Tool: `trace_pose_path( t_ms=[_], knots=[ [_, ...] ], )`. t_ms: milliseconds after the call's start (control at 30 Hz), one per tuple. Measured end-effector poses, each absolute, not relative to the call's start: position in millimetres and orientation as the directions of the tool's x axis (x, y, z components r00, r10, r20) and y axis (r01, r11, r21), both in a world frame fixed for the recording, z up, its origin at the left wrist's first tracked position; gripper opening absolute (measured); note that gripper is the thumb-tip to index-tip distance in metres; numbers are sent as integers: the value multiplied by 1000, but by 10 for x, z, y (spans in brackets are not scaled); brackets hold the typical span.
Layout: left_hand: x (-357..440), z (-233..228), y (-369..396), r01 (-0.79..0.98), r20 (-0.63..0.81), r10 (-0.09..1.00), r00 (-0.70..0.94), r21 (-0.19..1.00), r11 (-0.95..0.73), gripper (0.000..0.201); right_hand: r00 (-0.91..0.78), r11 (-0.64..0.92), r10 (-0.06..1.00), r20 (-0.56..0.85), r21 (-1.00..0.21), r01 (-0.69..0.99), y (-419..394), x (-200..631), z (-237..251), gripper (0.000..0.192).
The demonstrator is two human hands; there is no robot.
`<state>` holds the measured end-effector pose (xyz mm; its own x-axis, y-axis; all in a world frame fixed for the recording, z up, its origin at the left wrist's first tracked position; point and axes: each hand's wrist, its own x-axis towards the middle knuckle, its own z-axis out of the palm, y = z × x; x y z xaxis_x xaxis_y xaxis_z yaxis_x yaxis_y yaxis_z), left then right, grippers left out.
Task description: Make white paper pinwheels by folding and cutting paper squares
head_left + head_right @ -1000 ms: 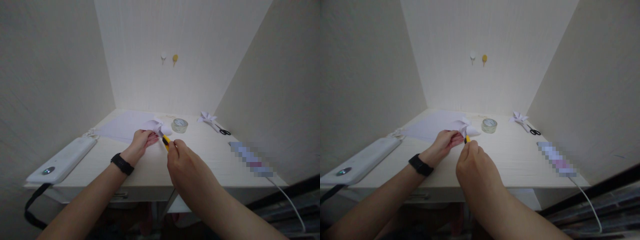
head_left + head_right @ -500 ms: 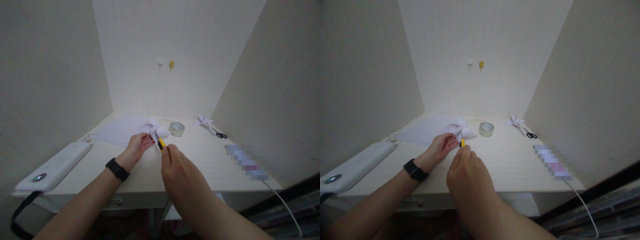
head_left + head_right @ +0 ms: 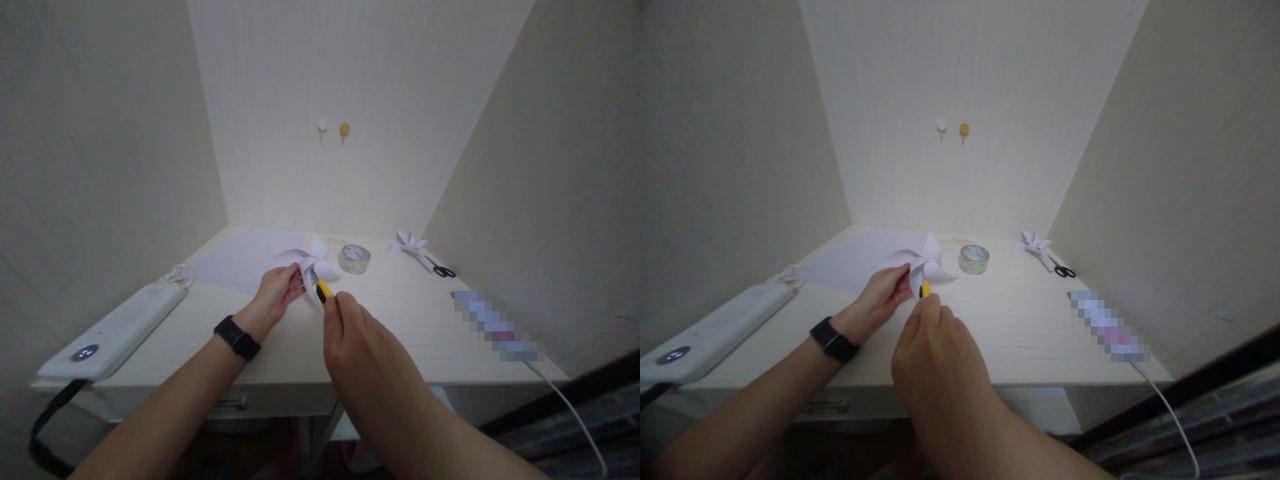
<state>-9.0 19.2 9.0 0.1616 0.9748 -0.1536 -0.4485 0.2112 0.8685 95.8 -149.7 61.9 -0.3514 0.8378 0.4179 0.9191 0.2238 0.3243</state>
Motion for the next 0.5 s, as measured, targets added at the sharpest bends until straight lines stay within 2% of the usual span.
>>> trace_pose_path(
  t_ms=[233, 500],
  knots=[
    [-71, 122, 167, -437, -168, 976, 137, 874, 212, 20, -337, 203, 832, 441, 323, 924, -1497, 956, 584, 30],
    [-61, 118, 169, -440, -176, 972, 153, 869, 226, 19, -318, 169, 836, 447, 342, 924, -1476, 913, 580, 34]
  ],
)
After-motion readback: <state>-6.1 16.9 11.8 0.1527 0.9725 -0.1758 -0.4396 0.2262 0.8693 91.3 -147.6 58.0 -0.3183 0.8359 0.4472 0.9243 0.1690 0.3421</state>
